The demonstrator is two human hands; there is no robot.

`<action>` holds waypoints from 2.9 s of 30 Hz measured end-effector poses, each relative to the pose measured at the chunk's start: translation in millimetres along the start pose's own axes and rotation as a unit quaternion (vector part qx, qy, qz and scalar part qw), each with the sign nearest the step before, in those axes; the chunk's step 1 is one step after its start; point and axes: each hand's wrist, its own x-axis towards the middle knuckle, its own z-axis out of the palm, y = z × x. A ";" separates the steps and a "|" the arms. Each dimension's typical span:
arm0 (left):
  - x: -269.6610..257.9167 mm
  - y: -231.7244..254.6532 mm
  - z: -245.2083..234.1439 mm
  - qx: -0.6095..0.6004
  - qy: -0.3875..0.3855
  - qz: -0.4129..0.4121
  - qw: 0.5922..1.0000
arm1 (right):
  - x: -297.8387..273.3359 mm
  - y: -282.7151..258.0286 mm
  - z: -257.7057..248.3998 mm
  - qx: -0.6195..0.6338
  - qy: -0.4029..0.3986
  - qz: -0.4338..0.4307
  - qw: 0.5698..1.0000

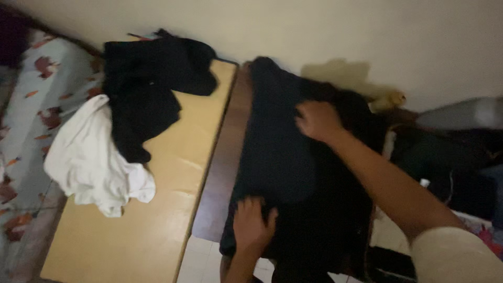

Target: The person folds a white shirt and a black shirt by hand on a wooden table, smoothing each one out before folding and placing them into a suitcase.

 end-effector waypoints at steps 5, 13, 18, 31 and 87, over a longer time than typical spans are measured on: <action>124.4 13.5 37.8 0.121 0.240 0.161 0.950 | 35.4 -39.6 61.0 0.167 -0.004 -0.169 0.971; 166.7 5.9 62.9 0.231 0.120 0.124 0.958 | 89.0 19.3 46.6 0.108 -0.172 -0.117 0.972; 156.8 1.4 60.2 0.233 0.091 0.120 0.961 | 98.0 41.3 59.7 0.118 -0.056 -0.141 0.981; 185.5 1.7 58.8 0.158 0.200 0.120 0.959 | 97.9 -23.3 34.0 0.007 -0.110 -0.211 0.971; -43.2 -114.1 61.5 0.123 0.009 0.128 0.984 | 6.3 -130.1 100.8 -0.009 -0.158 -0.370 0.916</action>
